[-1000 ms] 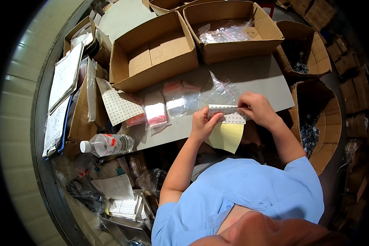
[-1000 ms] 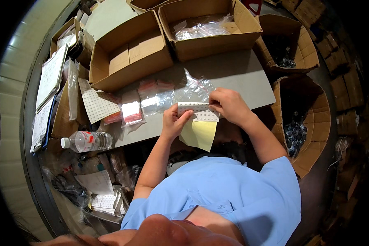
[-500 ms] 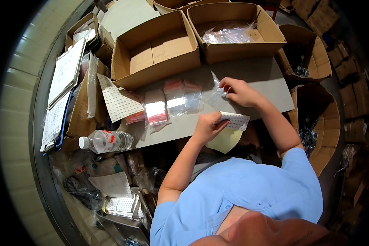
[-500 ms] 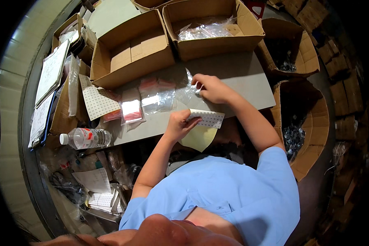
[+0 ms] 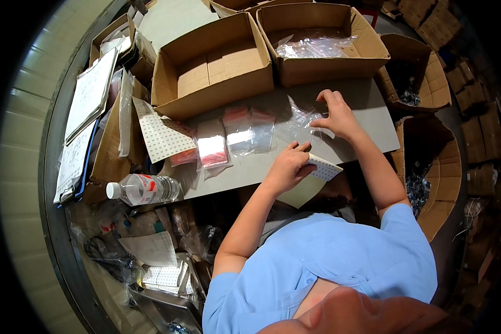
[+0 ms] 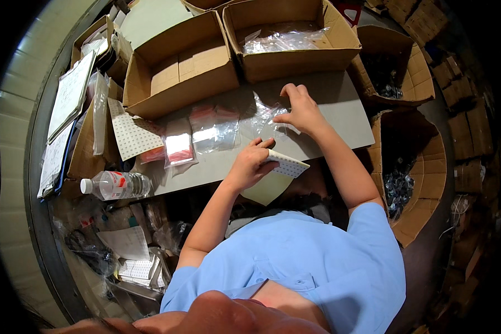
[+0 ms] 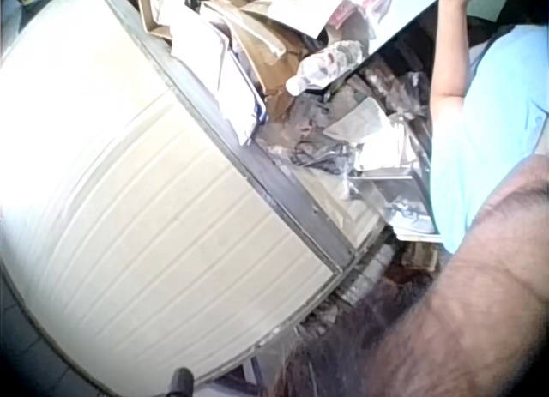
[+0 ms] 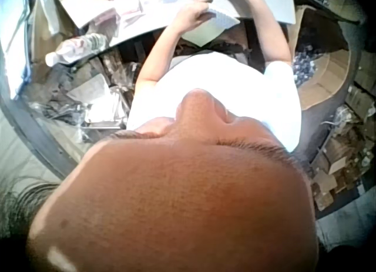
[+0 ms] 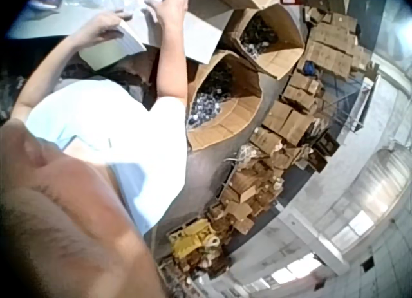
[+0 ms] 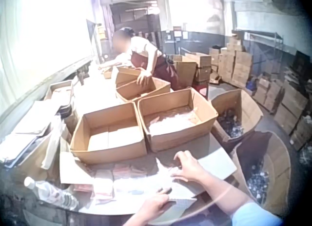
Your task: The person places small silver items into small plastic bags by hand and then puts the filled bags into cardboard boxes.
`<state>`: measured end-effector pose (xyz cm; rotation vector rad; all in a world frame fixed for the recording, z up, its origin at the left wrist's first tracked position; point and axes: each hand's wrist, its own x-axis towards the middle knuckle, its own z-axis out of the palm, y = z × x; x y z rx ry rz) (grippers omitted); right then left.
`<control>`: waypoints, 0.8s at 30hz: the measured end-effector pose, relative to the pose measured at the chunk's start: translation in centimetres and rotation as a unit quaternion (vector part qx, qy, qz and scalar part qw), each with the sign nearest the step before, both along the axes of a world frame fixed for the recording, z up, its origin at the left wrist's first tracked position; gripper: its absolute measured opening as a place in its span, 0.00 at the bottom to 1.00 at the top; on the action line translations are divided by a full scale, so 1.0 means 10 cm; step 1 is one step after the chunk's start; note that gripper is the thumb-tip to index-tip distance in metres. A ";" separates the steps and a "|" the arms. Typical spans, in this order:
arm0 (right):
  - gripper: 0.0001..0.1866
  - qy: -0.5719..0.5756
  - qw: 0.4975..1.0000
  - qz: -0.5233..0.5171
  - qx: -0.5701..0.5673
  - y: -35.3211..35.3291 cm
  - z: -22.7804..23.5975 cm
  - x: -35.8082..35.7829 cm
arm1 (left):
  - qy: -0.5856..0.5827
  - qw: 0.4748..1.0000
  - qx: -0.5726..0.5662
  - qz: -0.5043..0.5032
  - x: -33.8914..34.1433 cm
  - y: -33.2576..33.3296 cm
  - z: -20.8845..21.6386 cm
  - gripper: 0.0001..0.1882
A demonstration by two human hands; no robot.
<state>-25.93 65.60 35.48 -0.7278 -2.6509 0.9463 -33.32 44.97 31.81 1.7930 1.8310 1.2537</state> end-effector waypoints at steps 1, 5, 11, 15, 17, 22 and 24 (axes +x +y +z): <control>0.36 0.008 0.999 -0.010 0.037 -0.01 0.00 0.01 | 0.004 1.000 -0.015 -0.007 0.00 0.00 0.01 0.14; 0.41 -0.044 0.992 -0.039 0.115 -0.07 -0.04 0.07 | 0.003 0.999 -0.036 -0.002 0.00 -0.01 0.01 0.14; 0.42 -0.078 0.987 0.017 0.142 -0.21 0.02 0.14 | 0.055 0.998 0.016 -0.004 -0.01 -0.03 0.05 0.13; 0.29 -0.046 0.996 0.073 -0.034 -0.07 0.04 0.09 | 0.031 0.999 -0.015 -0.031 -0.05 -0.02 -0.01 0.11; 0.20 0.028 0.988 0.097 -0.120 0.01 0.02 0.06 | 0.022 0.998 -0.040 -0.049 -0.05 -0.02 -0.03 0.11; 0.13 -0.023 0.994 0.110 -0.007 -0.03 -0.12 0.02 | 0.017 0.999 -0.002 -0.044 -0.03 -0.01 0.00 0.13; 0.12 0.001 0.996 0.092 -0.014 -0.05 -0.03 0.06 | 0.013 0.999 0.000 -0.038 -0.04 -0.03 -0.03 0.11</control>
